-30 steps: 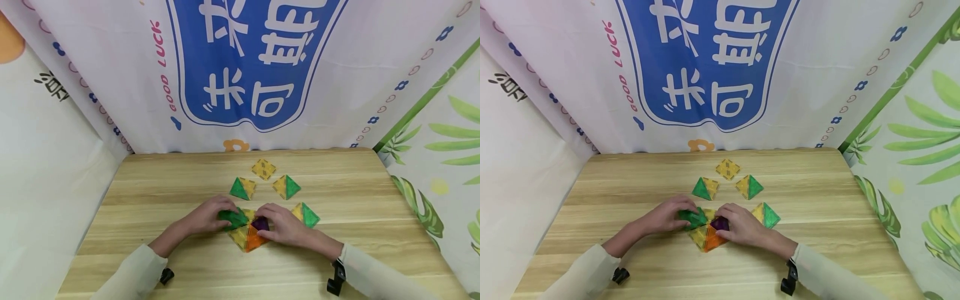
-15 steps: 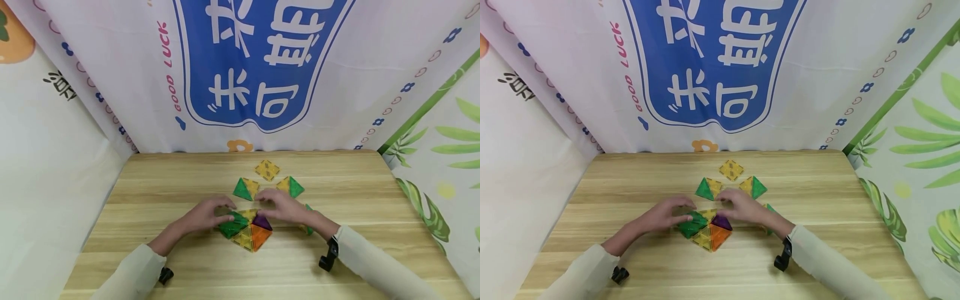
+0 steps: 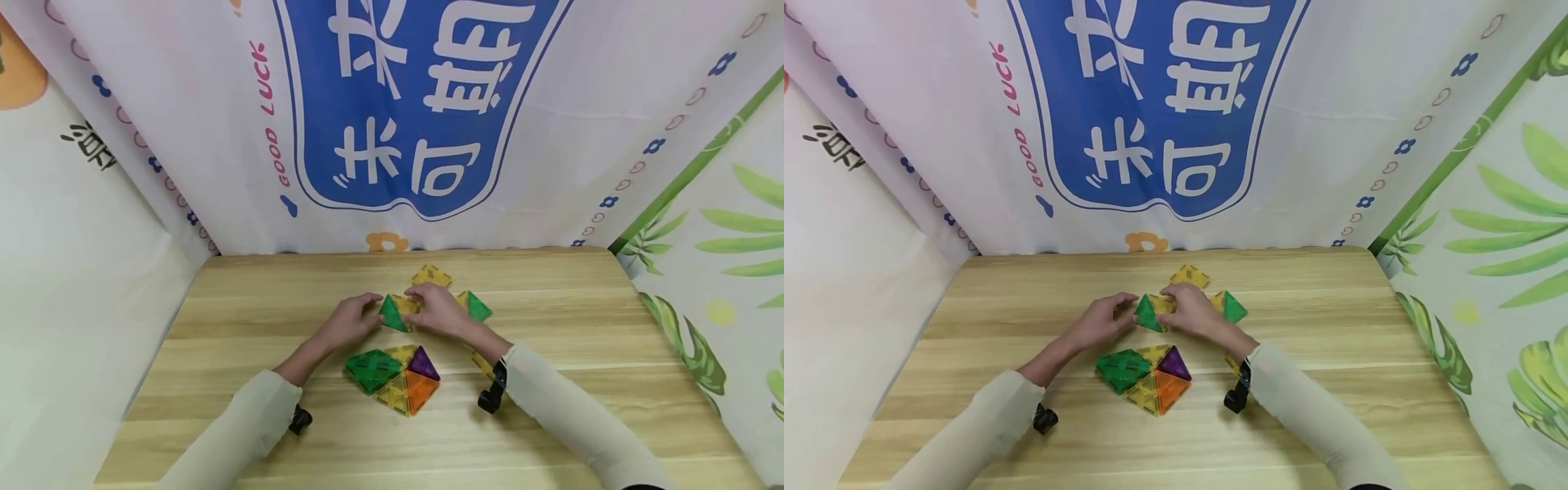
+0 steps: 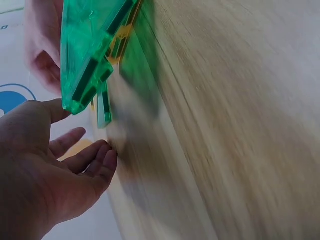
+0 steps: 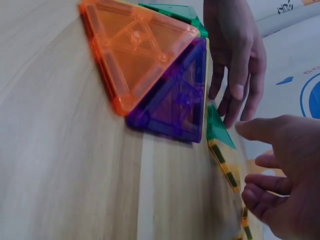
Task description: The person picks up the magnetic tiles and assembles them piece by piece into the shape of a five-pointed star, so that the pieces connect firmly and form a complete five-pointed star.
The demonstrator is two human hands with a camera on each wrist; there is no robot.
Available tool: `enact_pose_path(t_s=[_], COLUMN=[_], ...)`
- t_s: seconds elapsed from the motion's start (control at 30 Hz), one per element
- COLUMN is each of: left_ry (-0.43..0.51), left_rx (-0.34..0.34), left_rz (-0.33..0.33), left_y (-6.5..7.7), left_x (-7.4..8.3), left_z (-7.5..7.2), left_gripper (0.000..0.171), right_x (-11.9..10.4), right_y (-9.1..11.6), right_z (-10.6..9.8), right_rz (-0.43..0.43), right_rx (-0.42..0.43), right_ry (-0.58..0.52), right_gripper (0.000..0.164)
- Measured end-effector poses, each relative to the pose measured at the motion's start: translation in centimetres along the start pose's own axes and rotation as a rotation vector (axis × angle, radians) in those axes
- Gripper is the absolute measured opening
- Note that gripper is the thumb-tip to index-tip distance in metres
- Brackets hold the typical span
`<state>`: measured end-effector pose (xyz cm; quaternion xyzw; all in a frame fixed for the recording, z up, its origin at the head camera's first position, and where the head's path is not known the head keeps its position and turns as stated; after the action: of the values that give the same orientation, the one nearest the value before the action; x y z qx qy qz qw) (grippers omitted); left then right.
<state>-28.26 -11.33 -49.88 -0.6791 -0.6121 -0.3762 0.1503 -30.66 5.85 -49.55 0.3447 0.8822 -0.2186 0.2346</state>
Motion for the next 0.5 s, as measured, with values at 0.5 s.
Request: enact_pose_path(t_s=[0.5], left_ry=[0.096], left_rx=[-0.023], left_rz=[-0.023], left_y=[-0.04], left_x=[0.48], left_z=[0.92], left_gripper=[0.037], right_x=[0.22], right_y=[0.14], right_z=[0.98], right_rz=[0.0], right_rx=[0.001], right_ry=[-0.012], right_gripper=[0.057])
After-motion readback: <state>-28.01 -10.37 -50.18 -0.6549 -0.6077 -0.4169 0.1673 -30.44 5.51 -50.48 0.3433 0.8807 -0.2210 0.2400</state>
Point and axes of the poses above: each hand's wrist, its own y-axis away from the middle knuckle, its own z-axis out of the palm, x = y × z, the point moved 8 cm from there along -y, towards the middle knuckle, and after that the axes turned 14 degrees about -z, right-handed, at the moved point
